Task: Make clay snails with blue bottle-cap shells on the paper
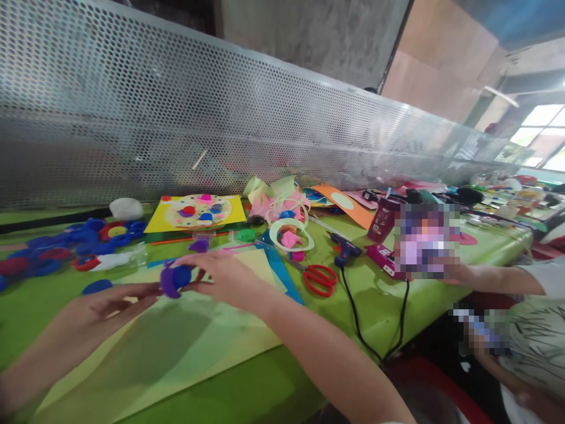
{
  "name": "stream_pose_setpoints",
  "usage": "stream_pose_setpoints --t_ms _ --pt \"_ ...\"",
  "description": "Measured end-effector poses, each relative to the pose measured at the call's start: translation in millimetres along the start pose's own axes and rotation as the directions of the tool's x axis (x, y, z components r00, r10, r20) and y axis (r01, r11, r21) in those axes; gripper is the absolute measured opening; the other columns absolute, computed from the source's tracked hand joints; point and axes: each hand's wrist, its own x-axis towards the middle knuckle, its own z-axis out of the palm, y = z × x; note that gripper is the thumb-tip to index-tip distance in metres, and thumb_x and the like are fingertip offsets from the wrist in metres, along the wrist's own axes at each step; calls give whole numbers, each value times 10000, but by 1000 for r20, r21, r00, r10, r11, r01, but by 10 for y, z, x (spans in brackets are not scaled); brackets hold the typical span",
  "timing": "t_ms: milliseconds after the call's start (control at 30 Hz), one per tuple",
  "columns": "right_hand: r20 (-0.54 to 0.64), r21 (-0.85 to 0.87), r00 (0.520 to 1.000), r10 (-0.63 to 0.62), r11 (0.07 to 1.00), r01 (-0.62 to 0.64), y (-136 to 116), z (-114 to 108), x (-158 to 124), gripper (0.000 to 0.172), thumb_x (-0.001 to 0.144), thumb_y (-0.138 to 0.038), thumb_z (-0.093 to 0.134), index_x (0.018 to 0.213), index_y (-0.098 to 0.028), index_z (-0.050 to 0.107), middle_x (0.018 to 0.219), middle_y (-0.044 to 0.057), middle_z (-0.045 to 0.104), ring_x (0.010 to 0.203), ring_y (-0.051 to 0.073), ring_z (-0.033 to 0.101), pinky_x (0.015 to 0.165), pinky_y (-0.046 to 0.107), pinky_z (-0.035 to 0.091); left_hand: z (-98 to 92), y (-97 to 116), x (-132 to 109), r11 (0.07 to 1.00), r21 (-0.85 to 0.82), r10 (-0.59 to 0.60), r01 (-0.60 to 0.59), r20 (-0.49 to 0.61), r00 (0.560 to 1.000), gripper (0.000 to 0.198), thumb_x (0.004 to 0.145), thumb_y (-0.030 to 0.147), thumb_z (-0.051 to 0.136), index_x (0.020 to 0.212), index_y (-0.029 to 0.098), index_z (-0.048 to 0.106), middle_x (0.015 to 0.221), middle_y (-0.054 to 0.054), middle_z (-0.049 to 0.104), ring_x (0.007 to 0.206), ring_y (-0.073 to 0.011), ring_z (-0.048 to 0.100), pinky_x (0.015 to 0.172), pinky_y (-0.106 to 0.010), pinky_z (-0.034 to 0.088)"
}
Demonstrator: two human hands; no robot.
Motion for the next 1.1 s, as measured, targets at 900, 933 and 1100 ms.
stream_pose_setpoints --t_ms 900,933,1100 --pt "-42 58 961 273 961 -270 337 -178 -28 384 751 -160 694 1134 -176 662 961 43 686 730 110 585 699 229 480 221 -220 -123 752 594 98 -287 330 939 739 786 532 397 1408 136 361 1497 -52 276 1386 -279 274 1097 -491 293" --pt "-35 53 962 271 962 -269 335 -182 -29 383 751 -160 696 1132 -174 663 952 43 689 718 108 580 693 228 480 221 -216 -117 750 596 101 -288 326 940 740 783 538 394 1406 138 366 1494 -48 284 1384 -275 281 1095 -487 298" --pt "-12 15 963 268 963 -268 319 -210 -35 356 754 -174 700 1109 -166 676 948 48 692 674 100 564 662 224 473 226 -210 -100 739 613 90 -279 321 943 735 775 539 371 1399 150 384 1489 -32 300 1380 -271 293 1091 -492 305"
